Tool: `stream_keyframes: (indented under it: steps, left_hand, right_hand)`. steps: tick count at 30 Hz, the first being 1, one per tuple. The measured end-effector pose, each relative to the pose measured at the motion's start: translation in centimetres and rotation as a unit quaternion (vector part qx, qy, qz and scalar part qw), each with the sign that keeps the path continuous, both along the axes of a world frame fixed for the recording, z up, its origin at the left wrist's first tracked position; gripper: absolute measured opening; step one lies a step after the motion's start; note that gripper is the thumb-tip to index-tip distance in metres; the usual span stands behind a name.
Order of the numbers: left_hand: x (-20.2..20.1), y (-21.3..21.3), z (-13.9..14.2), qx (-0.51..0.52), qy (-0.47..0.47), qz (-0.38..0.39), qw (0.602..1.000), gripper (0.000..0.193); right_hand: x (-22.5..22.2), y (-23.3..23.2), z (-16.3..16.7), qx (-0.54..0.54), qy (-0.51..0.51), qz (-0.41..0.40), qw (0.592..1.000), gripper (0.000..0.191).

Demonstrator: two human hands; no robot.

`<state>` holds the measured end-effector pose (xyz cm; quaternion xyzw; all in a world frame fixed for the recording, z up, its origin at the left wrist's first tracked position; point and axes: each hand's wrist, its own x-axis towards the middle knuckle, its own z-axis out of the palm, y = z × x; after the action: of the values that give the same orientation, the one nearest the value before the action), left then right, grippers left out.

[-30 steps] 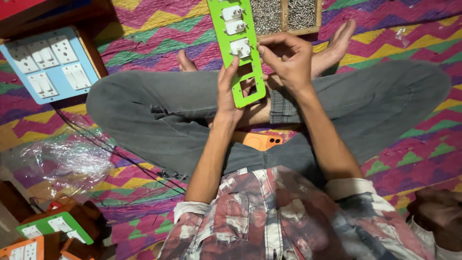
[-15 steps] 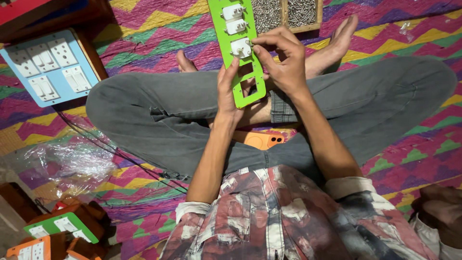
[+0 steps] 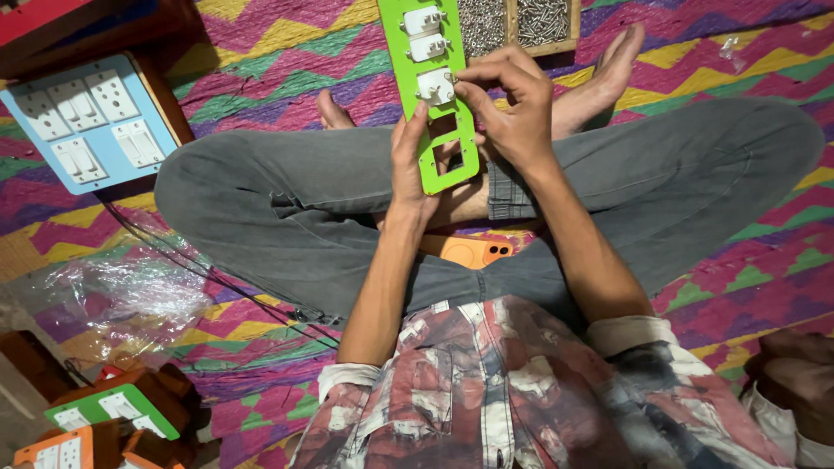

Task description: The person sits cross-legged on a floor mat and assembles white switch and socket modules into a green plastic faceplate, pressing each module into its cutout. They take small screws from a wooden compartment box and fit them to secure the modules, turning the faceplate over as they work.

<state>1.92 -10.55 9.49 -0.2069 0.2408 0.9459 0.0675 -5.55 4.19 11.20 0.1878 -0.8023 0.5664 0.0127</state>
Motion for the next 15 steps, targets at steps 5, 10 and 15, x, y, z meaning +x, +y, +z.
stream_keyframes:
  steps: [5, 10, 15]
  left_hand:
    - [0.4, -0.2, -0.2, 0.012, 0.020, -0.021, 0.999, 0.052]
    - [0.4, -0.1, -0.8, 0.052, -0.005, 0.000, 0.999, 0.057]
    - [0.4, -0.1, -1.0, 0.063, 0.003, -0.010, 0.998, 0.063]
  right_hand:
    - [-0.1, 0.2, 0.4, 0.001, -0.024, -0.005, 1.000, 0.016]
    - [0.6, 0.2, 1.1, -0.062, -0.050, 0.023, 0.997, 0.024]
    - [1.2, 0.6, 0.4, -0.015, -0.056, 0.067, 0.996, 0.039]
